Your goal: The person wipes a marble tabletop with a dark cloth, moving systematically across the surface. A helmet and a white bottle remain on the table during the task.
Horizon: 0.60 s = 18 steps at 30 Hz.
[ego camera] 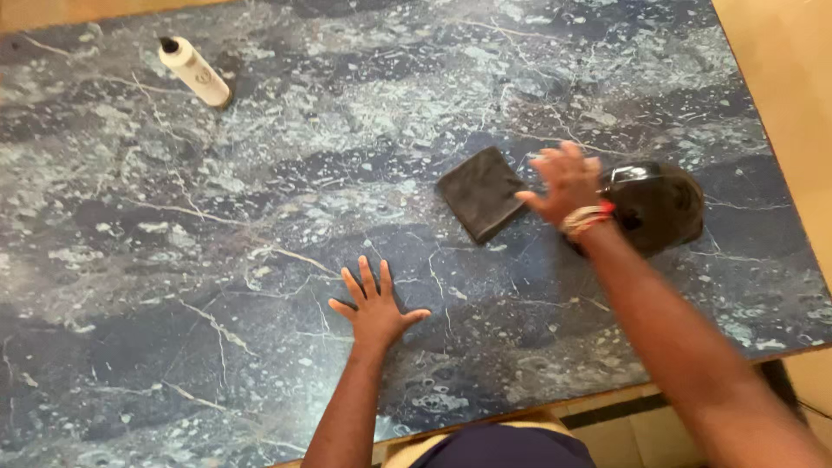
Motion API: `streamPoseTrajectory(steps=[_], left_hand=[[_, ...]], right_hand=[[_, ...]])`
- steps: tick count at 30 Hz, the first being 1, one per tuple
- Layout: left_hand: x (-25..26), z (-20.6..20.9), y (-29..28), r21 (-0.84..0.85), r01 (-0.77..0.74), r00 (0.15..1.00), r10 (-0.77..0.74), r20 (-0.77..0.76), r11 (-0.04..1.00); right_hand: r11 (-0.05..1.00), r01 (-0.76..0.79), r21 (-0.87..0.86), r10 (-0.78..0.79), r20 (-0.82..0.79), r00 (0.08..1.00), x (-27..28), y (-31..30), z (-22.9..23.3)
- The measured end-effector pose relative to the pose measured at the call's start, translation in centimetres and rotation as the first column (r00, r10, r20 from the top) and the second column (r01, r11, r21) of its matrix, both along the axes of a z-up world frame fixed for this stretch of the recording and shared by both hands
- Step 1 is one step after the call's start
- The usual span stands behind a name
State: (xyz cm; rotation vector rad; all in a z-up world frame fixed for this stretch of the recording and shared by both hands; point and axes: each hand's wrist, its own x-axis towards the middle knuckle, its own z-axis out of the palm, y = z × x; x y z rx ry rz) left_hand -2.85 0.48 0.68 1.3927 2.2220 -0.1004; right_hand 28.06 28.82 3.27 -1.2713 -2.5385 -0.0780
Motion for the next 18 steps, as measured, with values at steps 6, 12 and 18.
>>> streamPoseTrajectory(steps=[6, 12, 18], left_hand=[[-8.0, -1.7, 1.5, 0.323, -0.221, 0.960, 0.264, -0.096, 0.920], [-8.6, -3.5, 0.1, 0.609, -0.123, 0.898, 0.349, -0.267, 0.783], [-8.4, -3.0, 0.3, 0.627, -0.139, 0.878, 0.388, -0.279, 0.766]], right_hand=[[0.975, -0.220, -0.026, 0.221, 0.116, 0.968, -8.6, -2.2, -6.0], [0.935, 0.345, -0.084, -0.336, 0.100, 0.936, -6.3, 8.0, -8.9], [0.765, 0.568, -0.305, -0.547, 0.158, 0.822, -8.4, 19.6, -7.2]])
